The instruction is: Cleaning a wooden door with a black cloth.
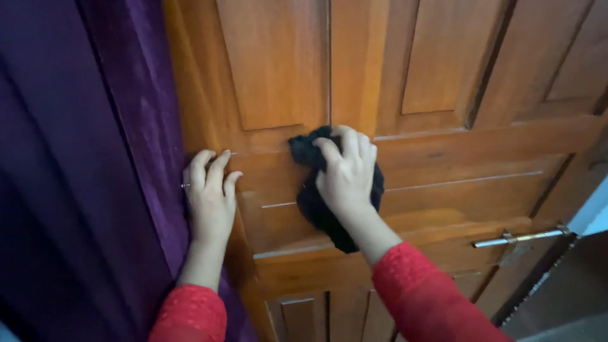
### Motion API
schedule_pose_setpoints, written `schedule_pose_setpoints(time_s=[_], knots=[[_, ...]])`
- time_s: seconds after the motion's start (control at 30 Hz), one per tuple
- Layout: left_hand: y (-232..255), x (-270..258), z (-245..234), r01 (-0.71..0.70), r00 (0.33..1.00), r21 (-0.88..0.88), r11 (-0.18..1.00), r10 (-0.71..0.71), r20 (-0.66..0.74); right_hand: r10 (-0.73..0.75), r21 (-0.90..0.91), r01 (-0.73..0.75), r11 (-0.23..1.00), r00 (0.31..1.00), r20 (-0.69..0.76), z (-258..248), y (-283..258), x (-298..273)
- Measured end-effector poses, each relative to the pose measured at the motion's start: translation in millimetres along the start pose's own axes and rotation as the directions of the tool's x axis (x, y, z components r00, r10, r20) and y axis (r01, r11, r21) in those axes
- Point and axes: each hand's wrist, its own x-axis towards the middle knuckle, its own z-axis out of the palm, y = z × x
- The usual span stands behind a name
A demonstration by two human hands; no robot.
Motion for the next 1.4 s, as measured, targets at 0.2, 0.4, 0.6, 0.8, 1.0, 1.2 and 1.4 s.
schedule_pose_setpoints(time_s=[0.2,0.4,0.6,0.8,1.0,1.2,1.4], knots=[[1.6,-1.8,-4.0,0.079,0.997,-0.036,0.996,-0.079,-0.003,-0.126,0.128,0.119,0.985,0.991,0.051,36.0,-53.3,0.9],[1.6,5.1,-4.0,0.152,0.988,-0.074,0.986,-0.152,0.009,-0.237,0.125,0.216,0.968,0.952,0.192,18.4,-28.9,12.8],[-11.3,15.8,-27.9,0.166,0.981,-0.090,0.982,-0.155,0.112,-0.066,-0.061,0.069,0.996,0.997,0.047,12.8,-18.9,1.4],[-12.5,10.8,-10.9,0.244,0.950,0.062,0.968,-0.251,0.185,-0.183,0.141,0.167,0.976,0.978,0.103,31.2,-46.6,7.0],[-34.2,-5.9,8.2,0.027,0.960,0.215,0.976,-0.085,0.266,-0.160,0.017,0.159,0.987,0.984,0.078,13.8,-10.1,-0.3],[-22.7,-2.9,0.4,0.085,0.939,0.246,0.966,-0.160,0.303,-0.163,0.142,0.164,0.976,0.986,-0.015,40.6,-48.7,3.1],[-29.9,-7.7,-4.8,0.038,0.957,0.197,0.980,-0.092,0.277,-0.306,0.200,0.271,0.942,0.936,0.174,43.4,-48.0,20.4]])
